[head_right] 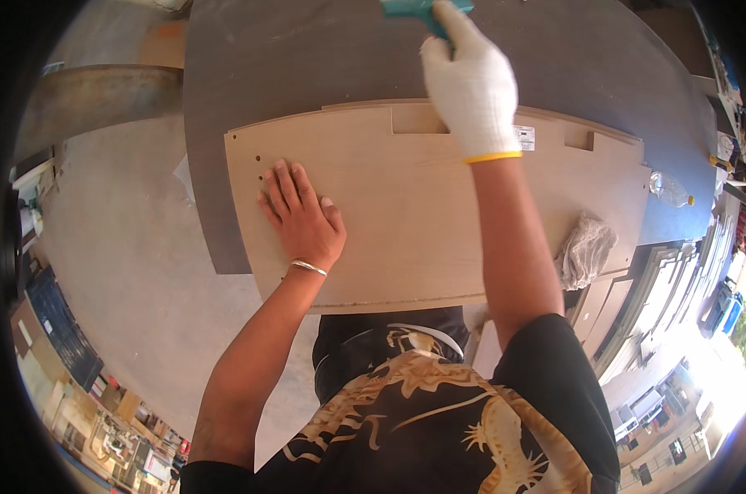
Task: The person wipes and scrapes several light-colored wood panels on a workbench. They use a cloth to wipe the surfaces and a plastic scraper to remove residue from edges and recessed areas, handling each panel individually.
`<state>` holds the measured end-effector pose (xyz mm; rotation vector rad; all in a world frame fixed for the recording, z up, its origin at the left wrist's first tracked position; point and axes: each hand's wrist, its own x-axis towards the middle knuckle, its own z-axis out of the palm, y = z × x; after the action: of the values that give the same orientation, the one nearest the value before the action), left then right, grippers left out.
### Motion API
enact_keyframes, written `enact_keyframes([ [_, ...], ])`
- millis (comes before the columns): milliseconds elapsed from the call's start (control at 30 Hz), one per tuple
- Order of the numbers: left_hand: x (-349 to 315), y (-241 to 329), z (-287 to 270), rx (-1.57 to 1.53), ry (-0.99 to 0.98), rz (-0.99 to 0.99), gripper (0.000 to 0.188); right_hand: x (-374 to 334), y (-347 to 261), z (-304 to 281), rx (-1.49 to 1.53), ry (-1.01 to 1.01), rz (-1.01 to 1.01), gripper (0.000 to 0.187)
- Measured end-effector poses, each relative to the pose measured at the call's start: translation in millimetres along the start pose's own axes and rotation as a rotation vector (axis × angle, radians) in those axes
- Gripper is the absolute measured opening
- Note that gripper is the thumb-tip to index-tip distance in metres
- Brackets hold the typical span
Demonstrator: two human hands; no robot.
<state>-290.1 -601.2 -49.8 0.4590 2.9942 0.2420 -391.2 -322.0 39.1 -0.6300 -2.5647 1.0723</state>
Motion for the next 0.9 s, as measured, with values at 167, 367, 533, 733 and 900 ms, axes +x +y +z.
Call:
enact_keyframes([
  [167,0.8,0.9,2.0,-0.034,0.020,-0.001,0.078,-67.9,17.2,-22.2,-0.131,-0.127,-0.158,0.046],
  [367,-0.2,1.7,1.2,0.003,0.021,0.003,0.079,-175.9,8.8,-20.6,-0.433,-0.477,0.072,0.053],
  [533,0.5,0.7,1.4,0.015,0.004,0.003,0.082,-180.8,8.2,-24.1,-0.491,-0.515,0.213,0.057],
  [733,0.2,0.8,1.5,0.018,0.016,0.016,0.083,-169.9,13.7,-35.4,-0.478,-0.337,0.363,0.053],
  [900,0.3,0.8,2.2,0.032,0.042,0.037,0.079,-164.3,17.8,-24.2,-0.418,-0.473,0.407,0.058],
])
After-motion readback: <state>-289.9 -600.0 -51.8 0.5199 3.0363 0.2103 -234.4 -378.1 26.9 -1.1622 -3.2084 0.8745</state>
